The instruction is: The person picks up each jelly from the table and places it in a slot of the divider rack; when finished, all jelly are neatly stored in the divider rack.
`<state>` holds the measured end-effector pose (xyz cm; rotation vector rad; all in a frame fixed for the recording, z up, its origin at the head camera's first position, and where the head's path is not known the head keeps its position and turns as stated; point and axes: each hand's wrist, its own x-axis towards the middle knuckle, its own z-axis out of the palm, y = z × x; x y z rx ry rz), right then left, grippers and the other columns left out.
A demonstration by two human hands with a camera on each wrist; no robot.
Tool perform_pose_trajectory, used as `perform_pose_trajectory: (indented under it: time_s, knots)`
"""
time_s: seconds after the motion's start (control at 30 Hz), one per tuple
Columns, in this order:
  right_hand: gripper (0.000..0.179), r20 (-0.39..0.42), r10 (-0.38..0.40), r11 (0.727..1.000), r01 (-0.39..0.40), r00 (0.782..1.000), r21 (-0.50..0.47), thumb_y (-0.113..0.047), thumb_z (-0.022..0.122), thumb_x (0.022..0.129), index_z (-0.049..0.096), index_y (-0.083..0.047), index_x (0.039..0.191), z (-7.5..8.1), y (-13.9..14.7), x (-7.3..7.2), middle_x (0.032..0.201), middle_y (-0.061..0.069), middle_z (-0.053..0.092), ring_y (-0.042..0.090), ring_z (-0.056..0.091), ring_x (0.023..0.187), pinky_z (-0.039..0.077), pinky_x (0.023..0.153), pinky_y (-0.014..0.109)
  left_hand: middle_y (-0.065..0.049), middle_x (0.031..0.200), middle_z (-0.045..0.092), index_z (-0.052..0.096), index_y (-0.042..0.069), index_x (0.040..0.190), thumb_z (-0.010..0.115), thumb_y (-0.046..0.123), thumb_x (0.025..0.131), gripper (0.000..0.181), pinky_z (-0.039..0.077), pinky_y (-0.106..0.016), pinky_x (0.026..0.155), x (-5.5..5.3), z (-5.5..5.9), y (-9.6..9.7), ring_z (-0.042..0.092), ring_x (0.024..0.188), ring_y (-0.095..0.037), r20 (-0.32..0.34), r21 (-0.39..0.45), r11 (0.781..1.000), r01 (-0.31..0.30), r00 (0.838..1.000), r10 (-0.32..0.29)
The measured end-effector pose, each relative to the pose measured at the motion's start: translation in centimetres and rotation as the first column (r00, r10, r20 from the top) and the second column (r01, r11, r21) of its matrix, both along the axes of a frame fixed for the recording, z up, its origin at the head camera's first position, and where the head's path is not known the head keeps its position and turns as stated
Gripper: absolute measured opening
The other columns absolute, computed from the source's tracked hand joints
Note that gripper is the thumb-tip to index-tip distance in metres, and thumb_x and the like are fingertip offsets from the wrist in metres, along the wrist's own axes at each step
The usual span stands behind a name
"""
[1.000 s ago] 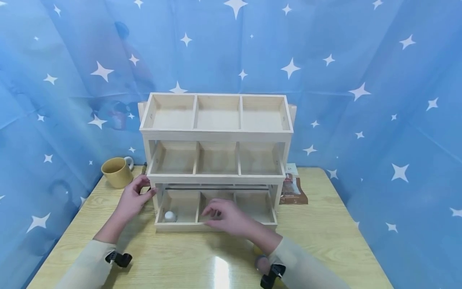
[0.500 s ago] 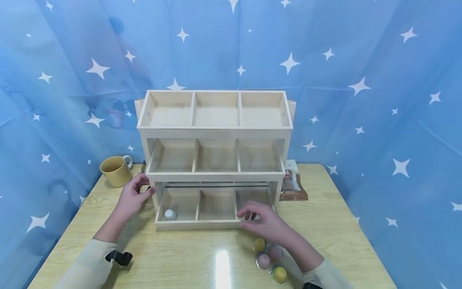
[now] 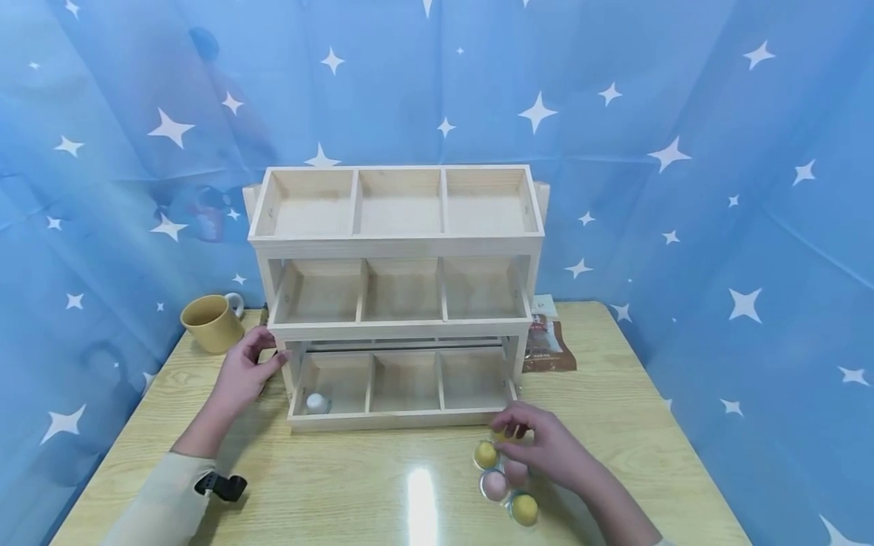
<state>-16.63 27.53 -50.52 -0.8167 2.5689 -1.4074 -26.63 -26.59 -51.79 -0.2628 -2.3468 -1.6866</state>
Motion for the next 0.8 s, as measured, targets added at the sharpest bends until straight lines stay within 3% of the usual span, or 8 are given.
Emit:
perform_pose_trajectory:
  time_s: [0.23,0.47,0.8]
  knots:
    - [0.024,0.026,0.007,1.000,-0.007,1.000,0.008,-0.013,0.084,0.098,0.075,-0.011,0.121,-0.8,2.2,0.9,0.110,0.008,0.075,0.022,0.068,0.095,0.057,0.085,0.034,-0.012,0.129,0.070,0.067,0.005,0.137,0.082,0.008,0.101,0.040,0.034,-0.068,0.122,-0.1,-0.1,-0.1,0.064,0.114,-0.011,-0.010,0.012,1.000,0.004,1.000,-0.004]
    - [0.025,0.051,0.020,0.999,-0.022,0.998,0.027,-0.014,0.085,0.098,0.076,-0.012,0.121,-1.8,3.6,1.2,0.109,0.005,0.075,0.020,0.067,0.092,0.057,0.081,0.031,-0.014,0.132,0.070,0.065,0.004,0.139,0.082,0.011,0.102,0.040,0.034,-0.069,0.122,-0.1,-0.1,0.0,0.063,0.117,-0.011,-0.004,0.005,1.000,0.012,1.000,-0.012]
    - [0.027,0.191,0.052,0.999,-0.054,0.980,0.008,-0.017,0.082,0.102,0.075,-0.013,0.128,-2.9,4.1,1.2,0.117,0.005,0.075,0.021,0.064,0.098,0.054,0.084,0.027,-0.015,0.134,0.069,0.065,0.006,0.140,0.081,0.013,0.103,0.040,0.034,-0.069,0.122,0.0,0.0,-0.1,0.063,0.119,-0.012,0.007,0.003,1.000,0.012,1.000,-0.012]
